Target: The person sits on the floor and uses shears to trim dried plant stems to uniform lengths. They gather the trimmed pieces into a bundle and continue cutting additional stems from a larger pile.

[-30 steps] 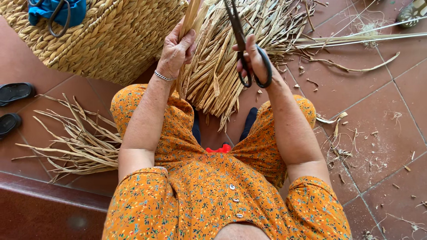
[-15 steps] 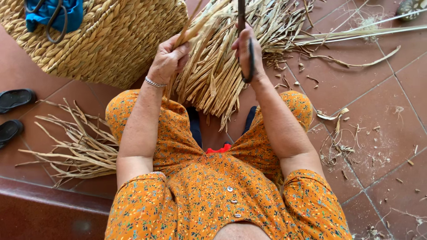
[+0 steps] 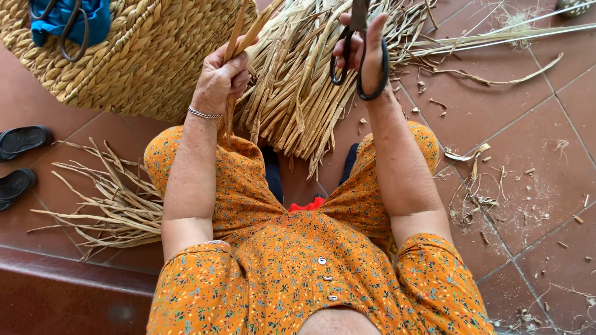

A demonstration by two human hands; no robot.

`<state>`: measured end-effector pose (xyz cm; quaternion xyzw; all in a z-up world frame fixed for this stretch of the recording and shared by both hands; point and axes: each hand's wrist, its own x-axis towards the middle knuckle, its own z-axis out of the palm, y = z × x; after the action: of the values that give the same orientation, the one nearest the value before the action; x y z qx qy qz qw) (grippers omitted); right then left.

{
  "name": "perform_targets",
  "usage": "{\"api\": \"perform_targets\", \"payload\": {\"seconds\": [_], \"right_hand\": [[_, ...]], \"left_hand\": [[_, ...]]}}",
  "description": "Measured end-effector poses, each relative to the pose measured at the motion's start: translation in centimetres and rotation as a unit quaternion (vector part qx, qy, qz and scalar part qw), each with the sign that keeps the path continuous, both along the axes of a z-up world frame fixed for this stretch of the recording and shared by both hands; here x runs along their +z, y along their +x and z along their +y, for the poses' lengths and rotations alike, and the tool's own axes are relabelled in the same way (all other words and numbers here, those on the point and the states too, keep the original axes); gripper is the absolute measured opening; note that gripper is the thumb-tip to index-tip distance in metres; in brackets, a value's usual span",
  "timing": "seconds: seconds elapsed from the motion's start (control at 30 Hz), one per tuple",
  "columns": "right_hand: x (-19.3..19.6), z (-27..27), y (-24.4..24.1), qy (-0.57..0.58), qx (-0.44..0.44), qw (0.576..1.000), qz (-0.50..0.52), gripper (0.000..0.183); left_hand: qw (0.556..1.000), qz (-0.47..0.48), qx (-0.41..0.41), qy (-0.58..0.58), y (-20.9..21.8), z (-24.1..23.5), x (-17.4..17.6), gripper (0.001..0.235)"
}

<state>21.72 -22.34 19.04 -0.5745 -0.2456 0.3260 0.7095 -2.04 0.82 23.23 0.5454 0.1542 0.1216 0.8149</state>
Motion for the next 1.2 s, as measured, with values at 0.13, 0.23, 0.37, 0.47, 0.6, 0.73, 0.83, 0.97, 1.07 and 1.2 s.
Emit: {"api": "perform_targets", "payload": {"seconds": [0.13,0.23,0.37,0.47,0.6,0.73,0.83,0.97,1.07,1.2], "right_hand": [[0.5,-0.6,1.0,0.047,-0.001,0.998,0.038,0.11],[0.8,-1.2,1.6,0.068,-0.019,0.997,0.005,0.108],[1.0,-2.3,2.0,0.077,-0.042,0.996,-0.02,0.106],[1.2,-2.8,2.2,0.074,-0.038,0.996,-0.01,0.105],[1.5,-3.2,1.2,0.038,-0.027,0.999,-0.004,0.106],[1.6,-3.6,-1.4,-0.064,-0.019,0.996,0.056,0.107],[1.8,-3.2,-2.9,-0.09,0.031,0.99,0.1,0.106],[2.2,-2.1,-4.0,-0.126,0.089,0.978,0.142,0.107],[2.2,-1.2,-4.3,-0.101,0.11,0.97,0.19,0.106],[1.6,0.0,-3.0,-0.062,0.063,0.971,0.223,0.106]], "left_hand": [[1.0,0.014,-0.011,-0.014,-0.2,0.3,0.0,0.029],[1.0,0.017,-0.025,-0.005,-0.6,0.7,0.0,0.028],[0.999,0.026,-0.028,0.024,-1.2,1.3,0.0,0.027],[0.999,0.026,-0.019,0.028,-1.2,1.5,-0.2,0.028],[1.0,0.004,-0.004,0.023,-1.2,1.6,-0.1,0.029],[1.0,-0.007,0.005,0.021,-1.1,1.8,0.2,0.031],[1.0,-0.014,0.005,0.013,-1.1,1.7,0.2,0.031],[1.0,-0.026,-0.001,0.007,-1.2,1.7,-0.2,0.031],[0.999,-0.048,-0.021,-0.01,-1.4,1.8,-0.8,0.031],[0.995,-0.069,-0.065,-0.015,-2.0,2.3,-1.3,0.031]]}}
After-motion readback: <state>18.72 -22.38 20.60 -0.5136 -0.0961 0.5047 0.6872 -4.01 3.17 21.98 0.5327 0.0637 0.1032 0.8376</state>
